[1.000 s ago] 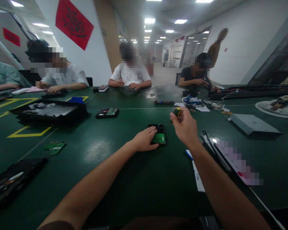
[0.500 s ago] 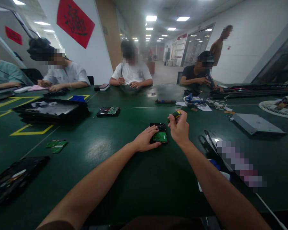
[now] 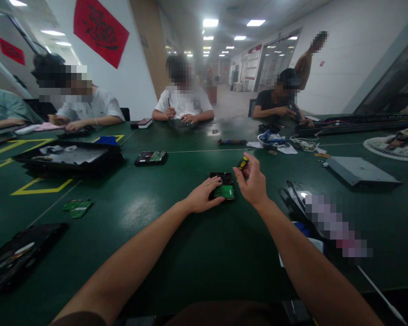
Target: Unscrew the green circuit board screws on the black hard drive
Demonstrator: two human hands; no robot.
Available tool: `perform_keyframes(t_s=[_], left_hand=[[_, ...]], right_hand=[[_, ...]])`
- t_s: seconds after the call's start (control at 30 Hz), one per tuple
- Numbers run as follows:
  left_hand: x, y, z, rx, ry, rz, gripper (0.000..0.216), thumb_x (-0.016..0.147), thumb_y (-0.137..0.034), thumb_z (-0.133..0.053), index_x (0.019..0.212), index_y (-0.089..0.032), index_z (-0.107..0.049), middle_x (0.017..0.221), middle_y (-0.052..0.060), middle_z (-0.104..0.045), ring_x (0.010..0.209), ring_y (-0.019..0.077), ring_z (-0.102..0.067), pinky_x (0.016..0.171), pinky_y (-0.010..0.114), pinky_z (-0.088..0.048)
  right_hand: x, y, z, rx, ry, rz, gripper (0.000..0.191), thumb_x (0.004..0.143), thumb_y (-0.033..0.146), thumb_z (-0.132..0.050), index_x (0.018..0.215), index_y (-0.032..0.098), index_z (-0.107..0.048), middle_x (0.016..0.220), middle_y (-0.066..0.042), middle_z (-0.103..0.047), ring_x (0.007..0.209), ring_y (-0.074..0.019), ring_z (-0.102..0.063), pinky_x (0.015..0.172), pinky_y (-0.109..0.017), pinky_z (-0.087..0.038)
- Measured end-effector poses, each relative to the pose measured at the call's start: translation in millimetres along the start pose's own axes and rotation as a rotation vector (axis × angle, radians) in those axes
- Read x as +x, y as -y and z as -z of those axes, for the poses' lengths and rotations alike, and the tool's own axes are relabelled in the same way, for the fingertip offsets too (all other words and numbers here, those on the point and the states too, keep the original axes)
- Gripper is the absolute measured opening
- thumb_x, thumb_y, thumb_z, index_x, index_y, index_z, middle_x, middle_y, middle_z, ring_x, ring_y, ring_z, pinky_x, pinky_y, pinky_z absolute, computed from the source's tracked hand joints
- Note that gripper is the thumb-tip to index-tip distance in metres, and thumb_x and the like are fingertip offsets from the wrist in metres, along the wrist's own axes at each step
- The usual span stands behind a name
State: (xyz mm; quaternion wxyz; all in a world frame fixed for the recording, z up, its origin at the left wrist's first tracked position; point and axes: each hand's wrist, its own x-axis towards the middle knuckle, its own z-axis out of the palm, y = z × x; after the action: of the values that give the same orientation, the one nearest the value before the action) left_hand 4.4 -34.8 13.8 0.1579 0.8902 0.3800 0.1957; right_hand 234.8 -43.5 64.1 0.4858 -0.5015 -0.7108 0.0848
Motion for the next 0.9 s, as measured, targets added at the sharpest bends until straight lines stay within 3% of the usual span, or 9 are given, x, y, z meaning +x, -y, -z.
perform_keyframes(t_s=[0.27, 0.43, 0.77, 0.9], left_hand=[[0, 0, 0, 0.016, -0.007, -0.019, 0.07, 0.096, -0.057, -0.058, 0.151, -0.016, -0.045, 0.165, 0.016, -0.038, 0.157, 0.0279, -0.03, 0.131, 0.051, -0.023], [1, 3, -2, 0.015, -0.01, -0.025, 0.071, 0.096, -0.059, -0.057, 0.151, -0.016, -0.044, 0.164, 0.016, -0.041, 0.157, 0.0286, -0.031, 0.131, 0.051, -0.023], [1, 6, -6, 0.011, -0.025, -0.031, 0.073, 0.095, -0.06, -0.059, 0.151, -0.015, -0.044, 0.165, 0.018, -0.039, 0.156, 0.0312, -0.031, 0.13, 0.053, -0.026], [1, 9, -8, -0.009, -0.056, -0.055, 0.071, 0.094, -0.057, -0.062, 0.15, -0.018, -0.044, 0.163, 0.018, -0.041, 0.155, 0.0331, -0.035, 0.128, 0.056, -0.029]], right_hand=[[-1, 0, -2, -0.008, -0.057, 0.021, 0.063, 0.101, 0.043, -0.052, 0.156, 0.021, -0.032, 0.107, -0.011, -0.069, 0.083, -0.0244, -0.069, 0.087, -0.044, -0.059], [-1, 3, -3, -0.004, -0.018, 0.009, 0.068, 0.099, 0.039, -0.052, 0.159, 0.02, -0.026, 0.101, -0.01, -0.069, 0.08, -0.0251, -0.069, 0.086, -0.047, -0.06], [-6, 1, -10, -0.001, 0.029, 0.094, 0.063, 0.099, 0.04, -0.055, 0.155, 0.022, -0.033, 0.11, -0.011, -0.068, 0.084, -0.0233, -0.069, 0.087, -0.044, -0.061], [-5, -7, -16, 0.026, -0.031, 0.143, 0.062, 0.099, 0.04, -0.058, 0.154, 0.023, -0.036, 0.111, -0.011, -0.068, 0.08, -0.023, -0.07, 0.082, -0.045, -0.063]])
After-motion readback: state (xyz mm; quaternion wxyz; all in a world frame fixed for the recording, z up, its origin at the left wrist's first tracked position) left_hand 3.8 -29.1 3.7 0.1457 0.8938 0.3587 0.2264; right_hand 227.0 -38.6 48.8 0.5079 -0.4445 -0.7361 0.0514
